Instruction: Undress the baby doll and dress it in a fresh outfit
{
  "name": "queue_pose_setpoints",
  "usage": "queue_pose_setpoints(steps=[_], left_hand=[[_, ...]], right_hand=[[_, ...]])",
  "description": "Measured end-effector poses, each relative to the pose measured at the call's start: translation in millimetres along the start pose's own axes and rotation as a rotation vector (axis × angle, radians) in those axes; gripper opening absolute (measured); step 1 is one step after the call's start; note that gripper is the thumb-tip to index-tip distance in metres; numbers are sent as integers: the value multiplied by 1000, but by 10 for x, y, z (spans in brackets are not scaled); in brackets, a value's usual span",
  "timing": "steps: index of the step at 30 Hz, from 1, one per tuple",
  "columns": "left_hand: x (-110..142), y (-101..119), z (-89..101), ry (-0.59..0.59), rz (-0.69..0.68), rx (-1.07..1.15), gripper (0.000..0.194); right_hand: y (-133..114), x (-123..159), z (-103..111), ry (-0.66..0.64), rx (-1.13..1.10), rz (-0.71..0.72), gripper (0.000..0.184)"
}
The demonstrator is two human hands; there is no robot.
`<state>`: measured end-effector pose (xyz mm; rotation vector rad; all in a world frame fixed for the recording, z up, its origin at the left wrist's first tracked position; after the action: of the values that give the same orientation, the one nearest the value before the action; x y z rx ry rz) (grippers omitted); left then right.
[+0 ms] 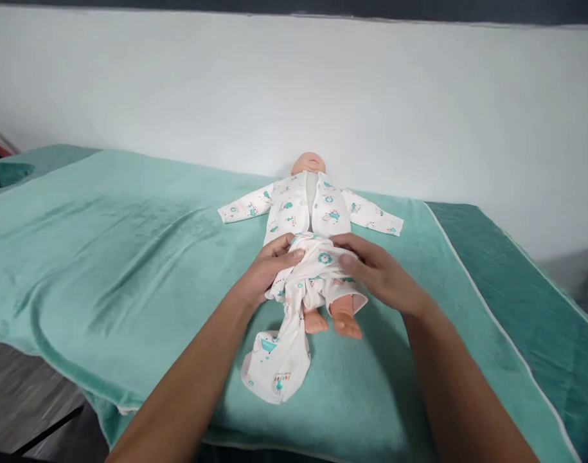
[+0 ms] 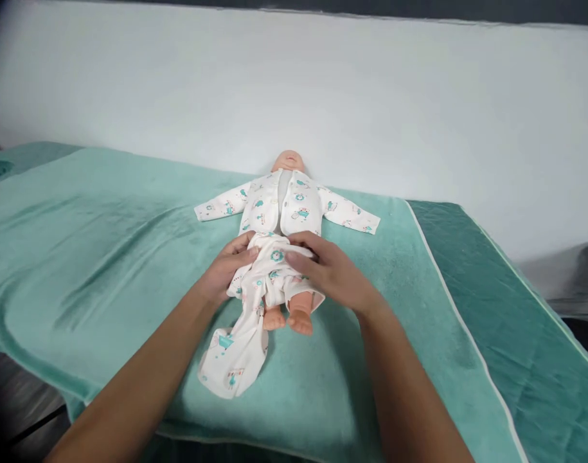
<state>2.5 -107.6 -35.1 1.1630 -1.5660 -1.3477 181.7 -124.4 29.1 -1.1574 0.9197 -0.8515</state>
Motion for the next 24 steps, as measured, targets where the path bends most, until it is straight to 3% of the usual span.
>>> queue_pose_setpoints(steps=[4, 7, 12, 16, 18, 21, 24], left_hand=[[-46, -41, 14, 189, -38, 91, 39], [-65, -63, 46, 218, -27, 93, 39], [6, -1, 39, 41, -33, -99, 44], [100, 26, -31, -128, 51, -111, 53], [106, 6, -23, -64, 81, -79, 49], [71, -22, 35, 125, 28, 37, 39], [30, -38, 93, 250, -44, 179, 29]], right_hand=[[-84, -358, -260, -168, 134, -108, 28], [91, -447, -329, -127, -71, -131, 24], [377, -409, -186, 135, -587, -185, 22], [362, -416, -168, 129, -698, -163, 22], [329, -410, -179, 98, -678, -147, 25], [268, -379, -194, 13, -520, -130, 30], [182, -343, -251, -212, -275, -122, 33]])
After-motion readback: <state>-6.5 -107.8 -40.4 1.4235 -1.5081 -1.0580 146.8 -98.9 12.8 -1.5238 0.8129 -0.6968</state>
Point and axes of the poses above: each hand's wrist, its own x-axis away from the middle knuckle, its own z-axis out of the back of the hand, y = z × x, the point moved 4 cm from there along -x, towards the middle knuckle, and after that the axes turned 15 degrees about -x, right-handed, at the moved point
